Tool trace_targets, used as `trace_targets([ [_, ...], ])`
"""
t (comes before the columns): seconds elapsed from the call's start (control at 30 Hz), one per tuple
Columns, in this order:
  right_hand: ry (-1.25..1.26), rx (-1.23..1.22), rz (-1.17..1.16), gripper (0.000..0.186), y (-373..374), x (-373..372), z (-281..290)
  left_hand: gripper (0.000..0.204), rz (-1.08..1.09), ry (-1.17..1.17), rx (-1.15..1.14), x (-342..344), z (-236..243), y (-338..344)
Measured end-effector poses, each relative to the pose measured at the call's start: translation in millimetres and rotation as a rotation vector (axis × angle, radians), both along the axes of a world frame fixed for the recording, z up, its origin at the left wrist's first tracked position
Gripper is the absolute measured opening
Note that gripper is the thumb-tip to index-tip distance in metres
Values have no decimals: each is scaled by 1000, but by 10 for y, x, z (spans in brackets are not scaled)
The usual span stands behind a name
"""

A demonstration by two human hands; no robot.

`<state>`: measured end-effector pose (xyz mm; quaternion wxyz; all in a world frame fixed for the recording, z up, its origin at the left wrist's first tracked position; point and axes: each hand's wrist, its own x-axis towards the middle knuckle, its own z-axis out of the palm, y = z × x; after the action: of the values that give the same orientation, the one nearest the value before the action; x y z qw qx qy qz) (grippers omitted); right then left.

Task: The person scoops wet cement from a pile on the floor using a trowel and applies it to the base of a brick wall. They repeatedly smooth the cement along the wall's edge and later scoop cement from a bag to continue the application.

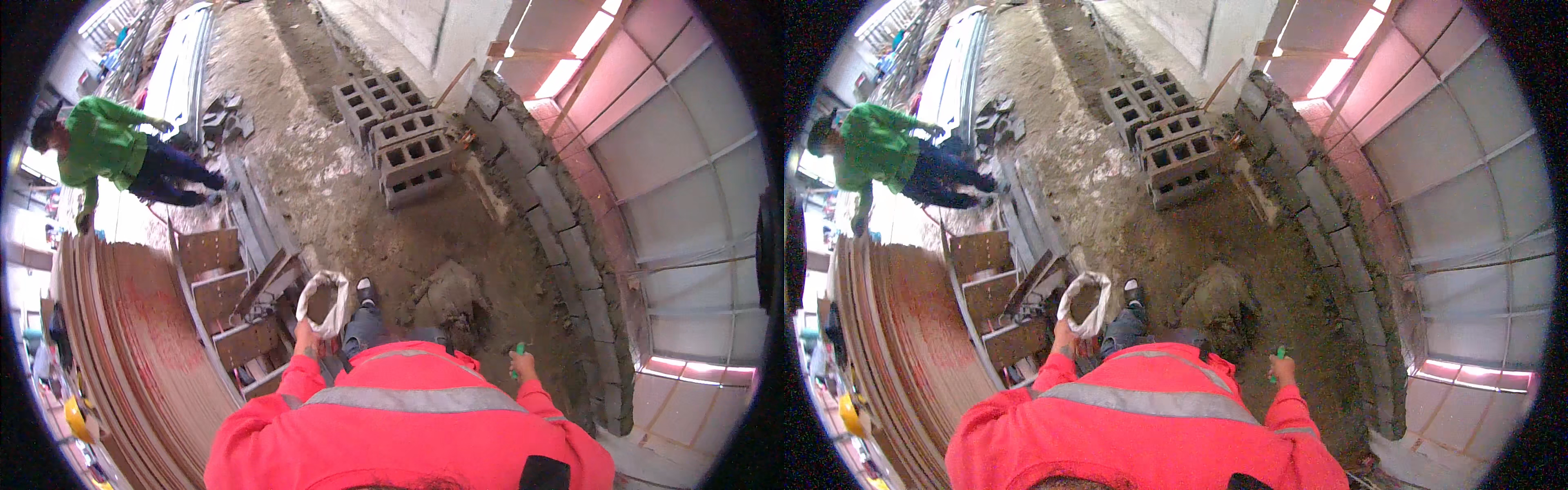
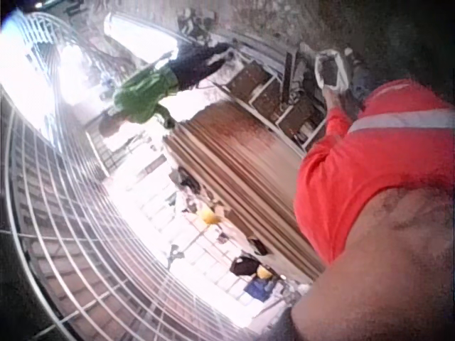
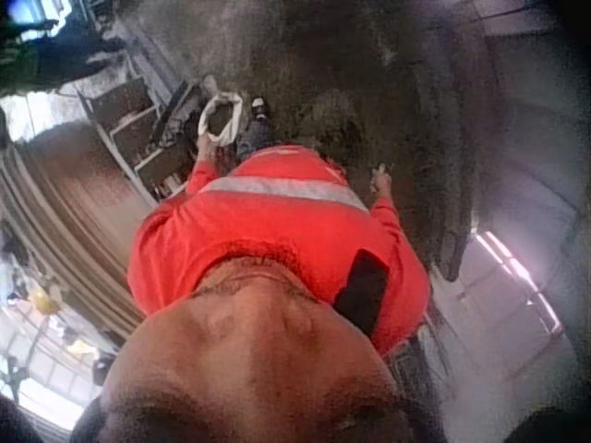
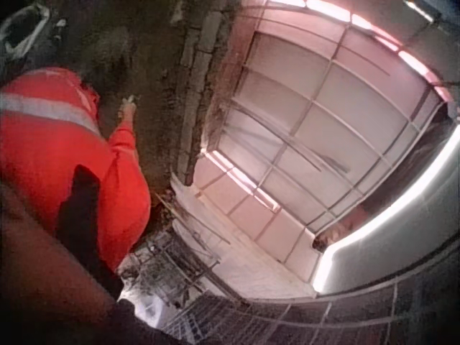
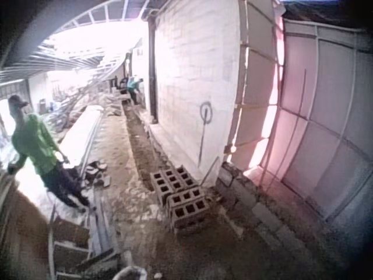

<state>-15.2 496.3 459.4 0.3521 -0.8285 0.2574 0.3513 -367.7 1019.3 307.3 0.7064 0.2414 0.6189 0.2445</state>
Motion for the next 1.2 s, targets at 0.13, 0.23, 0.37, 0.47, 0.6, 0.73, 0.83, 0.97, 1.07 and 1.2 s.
trace_targets([
  [0.13,-30,96,-66,22,778,252,74,33,122,-280,-116,1323,497,1284],
  [0.23,-41,126,-164,21,1152,525,137,36,18,-465,-178,2539,980,1811],
  [0.37,-24,223,-261,18,1837,1111,121,37,-123,-571,-171,4041,1497,2539],
  [0.47,-12,283,-192,17,2442,1850,28,35,-198,-536,-111,5089,1614,3044],
  [0.6,33,331,102,17,3359,3151,-87,33,-227,-424,-54,6348,1518,3604],
  [0.73,66,236,413,16,4405,4502,-8,31,-165,-327,-74,7215,1071,3754],
  [0.83,97,334,384,19,5235,5172,143,31,2,-398,-141,7570,421,3493],
  [0.97,383,648,216,21,6311,5430,-138,39,26,-97,-83,7152,-849,3344],
  [1.07,474,653,118,17,6696,5442,-527,45,-177,186,151,7062,-1102,2983],
  [1.2,458,494,89,15,6844,5401,-1144,80,-769,878,500,7411,-791,2866],
])
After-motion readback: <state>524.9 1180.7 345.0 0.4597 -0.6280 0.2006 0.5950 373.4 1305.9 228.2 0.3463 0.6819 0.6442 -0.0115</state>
